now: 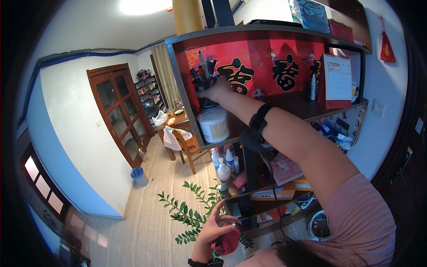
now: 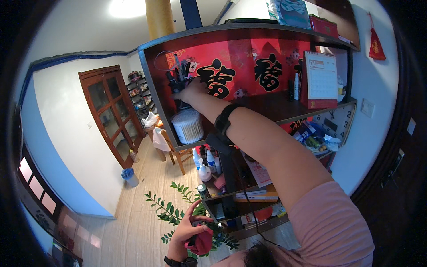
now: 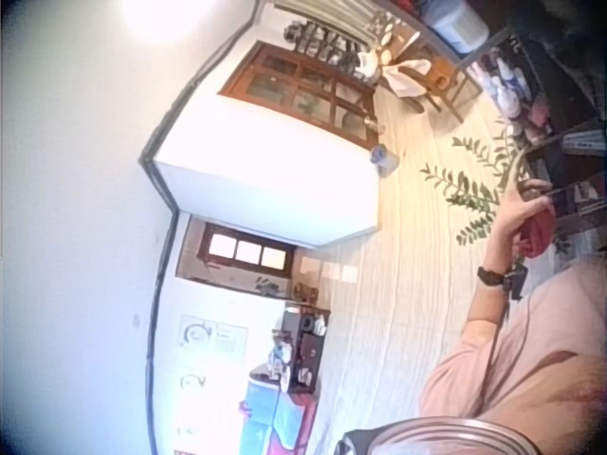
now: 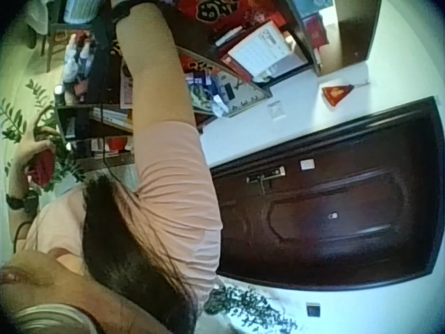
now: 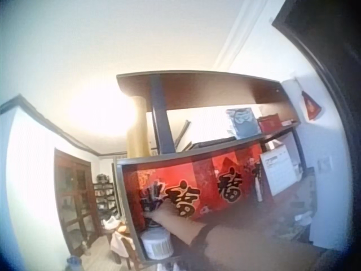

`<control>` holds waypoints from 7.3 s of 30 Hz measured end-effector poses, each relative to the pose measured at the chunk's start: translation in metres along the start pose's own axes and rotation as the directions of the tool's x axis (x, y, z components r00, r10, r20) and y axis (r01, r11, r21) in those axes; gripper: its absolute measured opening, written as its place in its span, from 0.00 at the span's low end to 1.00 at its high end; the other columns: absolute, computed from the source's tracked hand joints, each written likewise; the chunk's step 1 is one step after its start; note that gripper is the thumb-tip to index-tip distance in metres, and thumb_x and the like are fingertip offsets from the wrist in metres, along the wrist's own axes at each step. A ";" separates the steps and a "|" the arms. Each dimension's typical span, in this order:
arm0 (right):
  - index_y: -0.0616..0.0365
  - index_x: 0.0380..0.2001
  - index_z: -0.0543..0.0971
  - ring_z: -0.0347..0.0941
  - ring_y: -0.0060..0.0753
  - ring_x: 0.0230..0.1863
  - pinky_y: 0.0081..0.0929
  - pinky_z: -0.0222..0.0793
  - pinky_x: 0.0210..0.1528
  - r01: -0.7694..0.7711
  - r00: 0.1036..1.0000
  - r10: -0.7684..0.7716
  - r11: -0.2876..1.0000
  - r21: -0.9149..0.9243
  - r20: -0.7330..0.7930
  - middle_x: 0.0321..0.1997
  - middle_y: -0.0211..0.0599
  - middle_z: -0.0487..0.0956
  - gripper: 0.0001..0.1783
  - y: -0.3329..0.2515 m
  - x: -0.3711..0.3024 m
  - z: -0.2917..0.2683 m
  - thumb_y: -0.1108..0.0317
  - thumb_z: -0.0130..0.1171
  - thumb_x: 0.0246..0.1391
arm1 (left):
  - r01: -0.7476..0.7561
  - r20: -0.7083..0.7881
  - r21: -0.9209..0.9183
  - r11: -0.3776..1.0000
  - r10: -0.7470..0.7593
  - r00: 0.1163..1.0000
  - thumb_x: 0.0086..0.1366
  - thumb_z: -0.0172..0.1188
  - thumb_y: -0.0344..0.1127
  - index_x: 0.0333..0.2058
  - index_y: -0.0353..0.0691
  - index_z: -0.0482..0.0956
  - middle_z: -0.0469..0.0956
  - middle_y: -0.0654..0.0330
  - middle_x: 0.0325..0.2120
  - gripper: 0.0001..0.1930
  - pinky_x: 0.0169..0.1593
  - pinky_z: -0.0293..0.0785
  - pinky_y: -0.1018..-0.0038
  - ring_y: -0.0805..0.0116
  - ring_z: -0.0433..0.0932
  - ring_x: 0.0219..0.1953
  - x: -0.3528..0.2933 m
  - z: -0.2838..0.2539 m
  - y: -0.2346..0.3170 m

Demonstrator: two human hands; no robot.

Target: Organizing and cleaning a shelving unit near an entryway.

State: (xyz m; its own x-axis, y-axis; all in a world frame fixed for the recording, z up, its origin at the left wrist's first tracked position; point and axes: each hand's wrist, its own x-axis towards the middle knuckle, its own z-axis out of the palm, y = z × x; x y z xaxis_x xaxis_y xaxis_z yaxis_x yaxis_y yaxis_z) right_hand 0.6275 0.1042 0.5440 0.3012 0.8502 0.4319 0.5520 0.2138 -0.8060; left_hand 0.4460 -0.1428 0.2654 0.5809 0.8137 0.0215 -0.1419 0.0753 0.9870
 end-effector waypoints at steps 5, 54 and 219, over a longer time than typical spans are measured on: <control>0.67 0.64 0.40 0.68 0.47 0.56 0.32 0.68 0.54 -0.019 0.978 -0.022 0.981 0.192 0.210 0.58 0.57 0.66 0.68 -0.004 -0.008 -0.013 0.59 0.76 0.27 | -0.019 0.002 -0.014 1.000 0.019 1.000 0.49 0.67 0.23 0.66 0.41 0.41 0.78 0.47 0.39 0.51 0.43 0.74 0.76 0.67 0.78 0.42 0.001 0.002 -0.001; 0.42 0.57 0.68 0.66 0.57 0.54 0.55 0.61 0.51 0.515 0.852 -0.395 0.756 -0.405 0.344 0.51 0.47 0.73 0.26 0.126 -0.065 -0.186 0.56 0.53 0.53 | 0.028 -0.491 0.846 0.533 0.756 0.432 0.51 0.69 0.40 0.55 0.35 0.61 0.66 0.47 0.48 0.37 0.55 0.59 0.63 0.54 0.62 0.52 0.193 0.086 -0.001; 0.70 0.36 0.76 0.73 0.23 0.31 0.23 0.70 0.35 -0.491 0.845 0.468 0.871 0.029 0.259 0.29 0.37 0.79 0.24 0.469 -0.415 -0.365 0.53 0.50 0.61 | 0.158 -0.179 -0.279 0.947 -0.213 0.961 0.57 0.54 0.20 0.52 0.38 0.62 0.77 0.57 0.40 0.24 0.35 0.72 0.80 0.72 0.77 0.35 0.091 0.319 -0.178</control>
State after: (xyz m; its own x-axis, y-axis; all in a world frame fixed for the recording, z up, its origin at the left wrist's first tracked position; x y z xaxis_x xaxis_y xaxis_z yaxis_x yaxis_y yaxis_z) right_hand 1.0448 -0.3242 0.1343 0.3113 0.9431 -0.1166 0.3106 -0.2170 -0.9254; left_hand 0.7792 -0.2661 0.1428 0.4451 0.8686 -0.2179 -0.2662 0.3606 0.8939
